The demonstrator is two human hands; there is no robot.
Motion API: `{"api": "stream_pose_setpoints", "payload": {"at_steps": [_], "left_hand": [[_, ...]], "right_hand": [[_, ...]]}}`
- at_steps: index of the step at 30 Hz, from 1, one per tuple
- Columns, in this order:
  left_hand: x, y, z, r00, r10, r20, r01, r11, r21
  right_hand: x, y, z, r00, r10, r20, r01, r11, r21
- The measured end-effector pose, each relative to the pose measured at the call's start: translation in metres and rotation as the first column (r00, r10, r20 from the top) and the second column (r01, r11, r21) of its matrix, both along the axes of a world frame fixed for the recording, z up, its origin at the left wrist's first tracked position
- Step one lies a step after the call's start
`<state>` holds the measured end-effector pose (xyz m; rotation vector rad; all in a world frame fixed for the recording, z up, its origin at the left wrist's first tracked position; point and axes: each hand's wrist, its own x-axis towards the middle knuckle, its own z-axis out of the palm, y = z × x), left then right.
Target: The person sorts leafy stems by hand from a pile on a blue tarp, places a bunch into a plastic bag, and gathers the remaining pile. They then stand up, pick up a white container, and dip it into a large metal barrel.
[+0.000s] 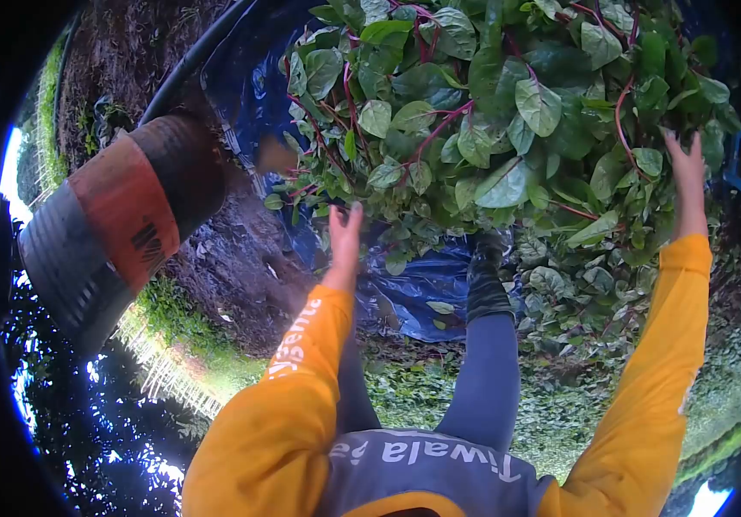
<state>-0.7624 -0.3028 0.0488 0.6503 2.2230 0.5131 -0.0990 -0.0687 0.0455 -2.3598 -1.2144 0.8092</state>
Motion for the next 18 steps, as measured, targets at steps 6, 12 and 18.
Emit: {"api": "stream_pose_setpoints", "payload": {"at_steps": [6,12,18], "left_hand": [[-0.090,0.127,-0.047,0.993,-0.051,0.109,0.049,0.999,0.019],[-0.129,0.180,-0.113,0.956,-0.241,0.169,0.253,0.966,-0.054],[-0.082,0.182,-0.093,0.794,-0.198,0.574,0.000,0.945,0.327]], "right_hand": [[-0.298,-0.056,0.177,0.858,0.037,-0.512,0.027,0.993,0.118],[-0.469,-0.057,0.024,0.919,-0.015,-0.395,-0.041,0.991,-0.131],[-0.530,-0.033,0.005,0.961,0.184,-0.207,-0.222,0.959,-0.176]]}}
